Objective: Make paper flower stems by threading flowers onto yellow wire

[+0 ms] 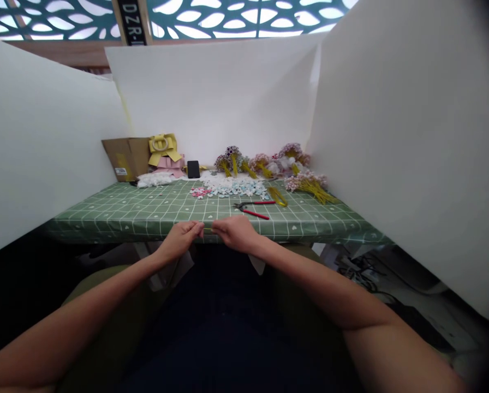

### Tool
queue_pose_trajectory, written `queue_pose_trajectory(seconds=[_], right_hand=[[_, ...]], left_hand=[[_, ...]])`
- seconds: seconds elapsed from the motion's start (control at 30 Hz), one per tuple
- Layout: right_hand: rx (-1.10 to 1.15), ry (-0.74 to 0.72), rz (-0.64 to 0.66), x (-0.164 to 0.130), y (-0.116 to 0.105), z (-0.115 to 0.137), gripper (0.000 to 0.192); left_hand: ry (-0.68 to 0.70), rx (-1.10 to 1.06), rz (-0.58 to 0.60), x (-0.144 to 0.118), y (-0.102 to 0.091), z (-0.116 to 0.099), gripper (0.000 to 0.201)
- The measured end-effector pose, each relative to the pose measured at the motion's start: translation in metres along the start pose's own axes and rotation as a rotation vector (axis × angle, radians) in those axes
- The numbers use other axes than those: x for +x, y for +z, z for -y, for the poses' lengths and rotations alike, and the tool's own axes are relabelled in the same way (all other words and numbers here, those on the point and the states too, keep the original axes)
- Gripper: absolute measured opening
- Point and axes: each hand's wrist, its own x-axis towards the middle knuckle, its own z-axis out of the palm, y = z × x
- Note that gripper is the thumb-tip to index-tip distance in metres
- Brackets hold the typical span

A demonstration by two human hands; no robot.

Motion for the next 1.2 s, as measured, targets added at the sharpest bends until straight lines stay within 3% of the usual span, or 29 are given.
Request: queue_pose_trajectory(seconds=[0.07,0.13,0.2,0.23,0.3,0.37,0.47,0.53,0.6,0.67,0.77,0.87,0.93,0.97,1.03,1.1,1.2], right_hand=[[0.379,0.039,0.090,0.000,-0.014,-0.001,0.025],[0.696,0.021,0.265,0.000,-0.029,0.000,0.028],[0.790,-0.011,0.344,-0.001,-0.037,0.001,0.029],[0.743,-0.014,0.315,0.000,-0.036,0.001,0.028],[0.471,0.026,0.137,0.001,-0.026,-0.001,0.023],[0.069,0.062,-0.052,0.001,-0.010,-0.003,0.018],[-0.355,-0.104,-0.095,0.001,0.006,-0.004,0.021],[-0.451,-0.161,-0.102,-0.001,0.009,-0.003,0.024],[-0.426,-0.121,-0.097,-0.001,0.009,-0.003,0.024],[-0.273,-0.055,-0.071,-0.001,0.007,-0.003,0.022],[0.228,0.006,0.008,0.001,-0.006,-0.002,0.022],[0.732,0.015,0.240,-0.001,-0.029,0.003,0.031],[0.832,-0.008,0.350,-0.003,-0.038,0.005,0.032],[0.792,-0.014,0.335,-0.003,-0.038,0.006,0.030],[0.537,0.016,0.160,-0.001,-0.030,0.004,0.025],[0.130,0.054,-0.062,0.000,-0.014,0.001,0.020],[-0.342,-0.119,-0.138,0.001,0.006,-0.002,0.022]], left_hand=[[0.249,0.220,-0.114,-0.005,-0.007,-0.009,0.036],[0.446,0.361,-0.171,-0.011,-0.014,-0.018,0.031],[0.542,0.421,-0.191,-0.014,-0.017,-0.022,0.028],[0.526,0.414,-0.197,-0.013,-0.016,-0.022,0.029],[0.343,0.301,-0.164,-0.009,-0.011,-0.016,0.035],[0.028,0.057,-0.054,-0.003,-0.004,-0.007,0.041],[-0.340,-0.380,0.081,0.004,0.004,0.005,0.041],[-0.377,-0.529,0.113,0.005,0.006,0.007,0.039],[-0.328,-0.497,0.124,0.004,0.005,0.006,0.039],[-0.212,-0.305,0.097,0.003,0.003,0.002,0.040],[0.086,0.060,-0.049,-0.003,-0.005,-0.010,0.040],[0.357,0.329,-0.159,-0.012,-0.017,-0.024,0.035],[0.465,0.431,-0.184,-0.015,-0.023,-0.029,0.031],[0.476,0.445,-0.193,-0.014,-0.023,-0.029,0.031],[0.385,0.379,-0.182,-0.010,-0.019,-0.024,0.034],[0.157,0.180,-0.108,-0.005,-0.010,-0.013,0.039],[-0.257,-0.260,0.070,0.001,0.004,0.005,0.041]])
